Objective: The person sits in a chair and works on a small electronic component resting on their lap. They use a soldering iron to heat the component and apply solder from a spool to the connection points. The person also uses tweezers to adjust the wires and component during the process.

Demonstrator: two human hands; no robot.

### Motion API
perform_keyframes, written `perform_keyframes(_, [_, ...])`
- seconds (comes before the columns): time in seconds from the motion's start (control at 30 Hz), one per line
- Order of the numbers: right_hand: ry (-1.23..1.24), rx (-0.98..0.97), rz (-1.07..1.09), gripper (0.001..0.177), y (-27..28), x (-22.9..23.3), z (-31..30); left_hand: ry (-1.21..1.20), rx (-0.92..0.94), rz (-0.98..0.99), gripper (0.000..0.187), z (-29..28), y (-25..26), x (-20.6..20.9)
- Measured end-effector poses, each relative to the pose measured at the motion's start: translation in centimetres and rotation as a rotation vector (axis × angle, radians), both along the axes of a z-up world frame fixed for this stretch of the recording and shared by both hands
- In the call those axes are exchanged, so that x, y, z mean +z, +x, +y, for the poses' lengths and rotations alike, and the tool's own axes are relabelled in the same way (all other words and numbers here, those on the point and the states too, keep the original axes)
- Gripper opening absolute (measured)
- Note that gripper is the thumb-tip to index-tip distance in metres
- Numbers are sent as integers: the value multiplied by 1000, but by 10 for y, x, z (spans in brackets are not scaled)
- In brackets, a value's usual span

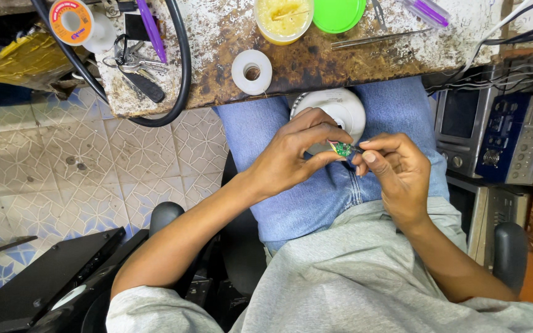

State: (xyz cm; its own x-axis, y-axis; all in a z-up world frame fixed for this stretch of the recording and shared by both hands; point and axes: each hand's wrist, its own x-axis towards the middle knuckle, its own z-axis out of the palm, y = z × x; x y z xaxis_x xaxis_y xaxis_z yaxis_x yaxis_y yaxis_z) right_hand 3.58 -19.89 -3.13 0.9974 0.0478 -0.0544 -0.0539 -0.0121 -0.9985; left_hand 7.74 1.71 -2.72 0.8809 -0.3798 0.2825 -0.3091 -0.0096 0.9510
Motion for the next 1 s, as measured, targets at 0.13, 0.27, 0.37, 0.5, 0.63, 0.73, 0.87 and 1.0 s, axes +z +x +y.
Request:
perform_keyframes(0.13, [-50,0,-40,13,-3,-5,-3,-31,16,31,22,-2,-1,-5])
perform_keyframes(0.27, [-55,34,-84,11,-3,-2,-4,-43,15,53,22,-3,-2,-7])
perform_keyframes(0.37, [-66,44,-106,11,-3,-1,-4,-47,27,66,22,-5,-3,-6])
perform_keyframes(0.5, [-66,52,-112,11,-4,-2,-5,-46,28,71,22,-4,-2,-4])
perform_keyframes(0.63, [-62,62,-123,11,-3,0,-4,-53,41,80,21,-3,-4,-5])
perform_keyframes(0.73, [-78,74,-129,11,-3,-1,-4,-51,52,76,21,-3,-4,-4])
perform_keyframes(0.87, [-159,101,-184,11,4,-2,-7,-50,64,74,19,-4,-4,-2])
perform_keyframes(1.0, [-233,133,-248,16,9,9,-2,-59,78,73,18,-5,-5,2])
